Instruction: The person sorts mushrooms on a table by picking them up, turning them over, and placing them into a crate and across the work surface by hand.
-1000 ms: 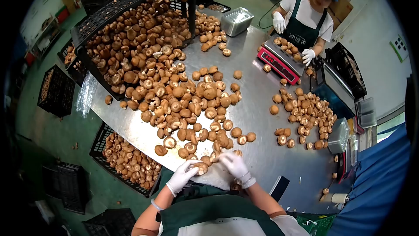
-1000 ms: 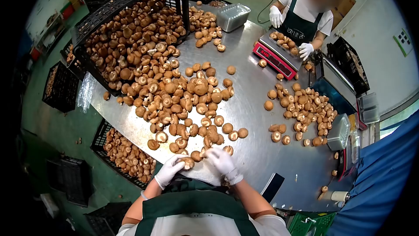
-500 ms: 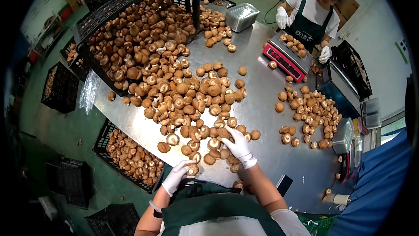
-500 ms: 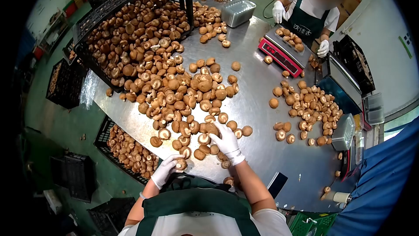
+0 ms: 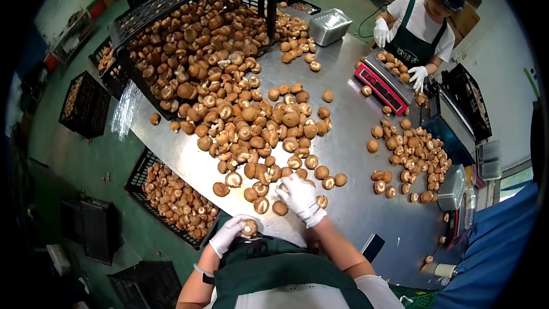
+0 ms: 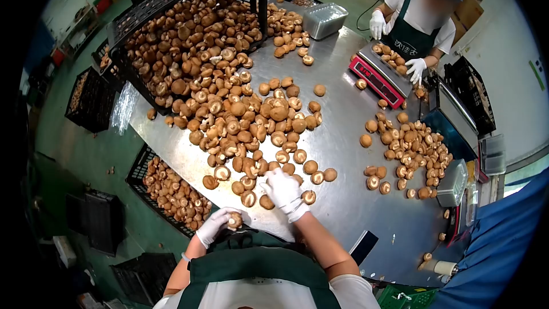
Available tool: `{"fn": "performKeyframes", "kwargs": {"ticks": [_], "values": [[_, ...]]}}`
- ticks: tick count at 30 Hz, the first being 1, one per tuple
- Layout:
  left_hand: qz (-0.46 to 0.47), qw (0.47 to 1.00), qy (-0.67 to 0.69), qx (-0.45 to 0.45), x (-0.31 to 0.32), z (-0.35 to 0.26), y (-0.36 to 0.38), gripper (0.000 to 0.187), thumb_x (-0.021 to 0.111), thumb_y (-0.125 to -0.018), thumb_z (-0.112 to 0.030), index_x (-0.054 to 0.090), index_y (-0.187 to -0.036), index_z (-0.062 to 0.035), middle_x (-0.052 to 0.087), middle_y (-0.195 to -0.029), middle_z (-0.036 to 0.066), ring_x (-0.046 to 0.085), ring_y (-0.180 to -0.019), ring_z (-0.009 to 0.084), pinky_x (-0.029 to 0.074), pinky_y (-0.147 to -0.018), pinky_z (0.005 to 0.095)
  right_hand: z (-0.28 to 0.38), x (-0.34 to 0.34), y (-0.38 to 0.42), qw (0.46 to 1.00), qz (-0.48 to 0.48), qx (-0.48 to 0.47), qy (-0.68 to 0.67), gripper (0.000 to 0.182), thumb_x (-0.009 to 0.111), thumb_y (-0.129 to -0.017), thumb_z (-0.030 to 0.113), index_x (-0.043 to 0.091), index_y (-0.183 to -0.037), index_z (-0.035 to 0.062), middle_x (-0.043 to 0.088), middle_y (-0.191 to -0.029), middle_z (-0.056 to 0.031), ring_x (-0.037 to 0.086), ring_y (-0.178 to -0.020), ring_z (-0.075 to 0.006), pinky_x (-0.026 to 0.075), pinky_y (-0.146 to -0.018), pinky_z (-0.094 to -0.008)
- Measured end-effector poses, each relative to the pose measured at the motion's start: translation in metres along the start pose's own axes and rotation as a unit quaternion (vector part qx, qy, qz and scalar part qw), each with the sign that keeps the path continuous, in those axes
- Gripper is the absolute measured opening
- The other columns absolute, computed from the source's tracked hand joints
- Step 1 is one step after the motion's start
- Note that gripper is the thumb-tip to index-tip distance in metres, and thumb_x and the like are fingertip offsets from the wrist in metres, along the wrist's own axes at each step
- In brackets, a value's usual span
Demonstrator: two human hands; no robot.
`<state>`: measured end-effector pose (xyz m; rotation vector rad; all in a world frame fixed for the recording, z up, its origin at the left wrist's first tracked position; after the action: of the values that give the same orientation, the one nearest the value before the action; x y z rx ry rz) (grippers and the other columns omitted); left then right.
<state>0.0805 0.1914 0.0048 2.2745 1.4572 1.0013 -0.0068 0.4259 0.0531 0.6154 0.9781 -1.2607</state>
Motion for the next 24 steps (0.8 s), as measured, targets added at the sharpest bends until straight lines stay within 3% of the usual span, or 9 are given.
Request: {"fn": "performKeyframes", "kwargs": {"ticks": [2,5,8,11,13,16,19,21,24], "values": [[-0.01,1.0,0.025,-0.003,-0.001,0.001,0.002,0.025,0.046,-0.095,-0.014,0.057,-0.116,-0.0065,0.062,-0.106,0.003,0.059,-0.094,0.0111,0.048,-0.081,0.0254,-0.017,0.008,0.005,0.995,0.057,0.033,0.08,0.028,0.067,-0.079,0.032,0.063,-0.094,0.0087,0.061,-0.087,-0.0111,0.063,-0.072,-0.0301,0.051,-0.064,-0.0395],[0.001,1.0,-0.006,-0.021,0.001,0.013,-0.005,0.025,0.045,-0.095,-0.014,0.057,-0.117,-0.0068,0.062,-0.107,0.003,0.058,-0.095,0.0109,0.048,-0.082,0.0253,-0.037,0.014,0.006,0.995,0.022,0.073,0.057,0.029,0.065,-0.079,0.035,0.062,-0.093,0.0104,0.061,-0.086,-0.0129,0.063,-0.071,-0.0314,0.051,-0.061,-0.0404],[0.008,1.0,-0.029,-0.008,0.004,0.016,-0.005,0.025,0.047,-0.096,-0.014,0.057,-0.118,-0.0067,0.062,-0.106,0.002,0.059,-0.094,0.0094,0.049,-0.08,0.0244,-0.029,0.002,-0.001,0.991,0.011,0.101,-0.082,0.025,0.064,-0.08,0.029,0.064,-0.094,0.0083,0.065,-0.082,-0.0146,0.064,-0.071,-0.0295,0.05,-0.063,-0.0399],[0.019,0.999,-0.038,-0.015,0.006,0.017,-0.006,0.028,0.046,-0.096,-0.013,0.054,-0.122,-0.0073,0.062,-0.108,0.003,0.059,-0.095,0.0097,0.049,-0.082,0.0251,0.032,-0.017,-0.006,0.918,0.141,0.102,-0.356,0.046,0.066,-0.082,0.03,0.057,-0.121,0.0067,0.065,-0.094,-0.0126,0.066,-0.08,-0.021,0.052,-0.073,-0.0303],[0.009,1.0,0.027,-0.007,0.015,0.01,-0.007,0.032,0.047,-0.096,-0.013,0.051,-0.128,-0.0071,0.06,-0.112,0.004,0.06,-0.096,0.0112,0.049,-0.084,0.0265,0.055,-0.006,0.0,0.908,0.216,-0.024,-0.357,0.06,0.067,-0.082,0.037,0.048,-0.132,0.0088,0.06,-0.112,-0.0148,0.064,-0.094,-0.0266,0.052,-0.082,-0.032],[0.01,0.986,0.168,0.019,0.03,-0.021,-0.005,0.041,0.043,-0.098,-0.018,0.039,-0.135,-0.001,0.054,-0.125,0.011,0.059,-0.106,0.0196,0.05,-0.089,0.0301,0.067,0.004,0.008,0.952,0.192,-0.172,-0.162,0.071,0.065,-0.08,0.047,0.042,-0.136,0.0119,0.047,-0.133,-0.0139,0.055,-0.112,-0.0331,0.049,-0.09,-0.0387],[0.02,0.977,0.211,0.034,0.033,-0.028,-0.012,0.044,0.04,-0.1,-0.022,0.034,-0.139,-0.0023,0.053,-0.125,0.013,0.059,-0.107,0.0225,0.049,-0.091,0.0331,0.067,0.005,0.015,0.958,0.185,-0.167,-0.138,0.058,0.067,-0.082,0.036,0.049,-0.13,0.0108,0.051,-0.125,-0.0131,0.057,-0.107,-0.0316,0.047,-0.091,-0.0356],[0.052,0.982,0.175,0.039,0.046,-0.033,-0.022,0.047,0.039,-0.1,-0.025,0.032,-0.14,-0.0014,0.052,-0.124,0.016,0.059,-0.107,0.0234,0.049,-0.092,0.0357,0.041,0.003,0.015,0.948,0.126,-0.12,-0.267,0.053,0.07,-0.08,0.025,0.051,-0.127,0.0073,0.053,-0.119,-0.0139,0.057,-0.105,-0.0303,0.047,-0.09,-0.0334],[0.092,0.994,0.004,0.058,0.051,-0.041,-0.036,0.052,0.041,-0.1,-0.029,0.028,-0.143,-0.0025,0.05,-0.131,0.014,0.055,-0.114,0.0225,0.045,-0.094,0.0336,-0.012,-0.028,0.009,0.884,0.107,0.141,-0.433,0.046,0.067,-0.084,0.019,0.054,-0.126,0.0079,0.061,-0.116,-0.0078,0.059,-0.1,-0.0156,0.048,-0.087,-0.0298]]}}
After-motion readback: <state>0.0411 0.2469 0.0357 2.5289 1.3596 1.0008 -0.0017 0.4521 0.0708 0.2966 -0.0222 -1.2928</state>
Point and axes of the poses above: each hand's wrist, its own y-axis away from the middle knuckle, its own x-axis out of the palm, z = x × y, the point moved 2 cm from there along -y, towards the middle knuckle
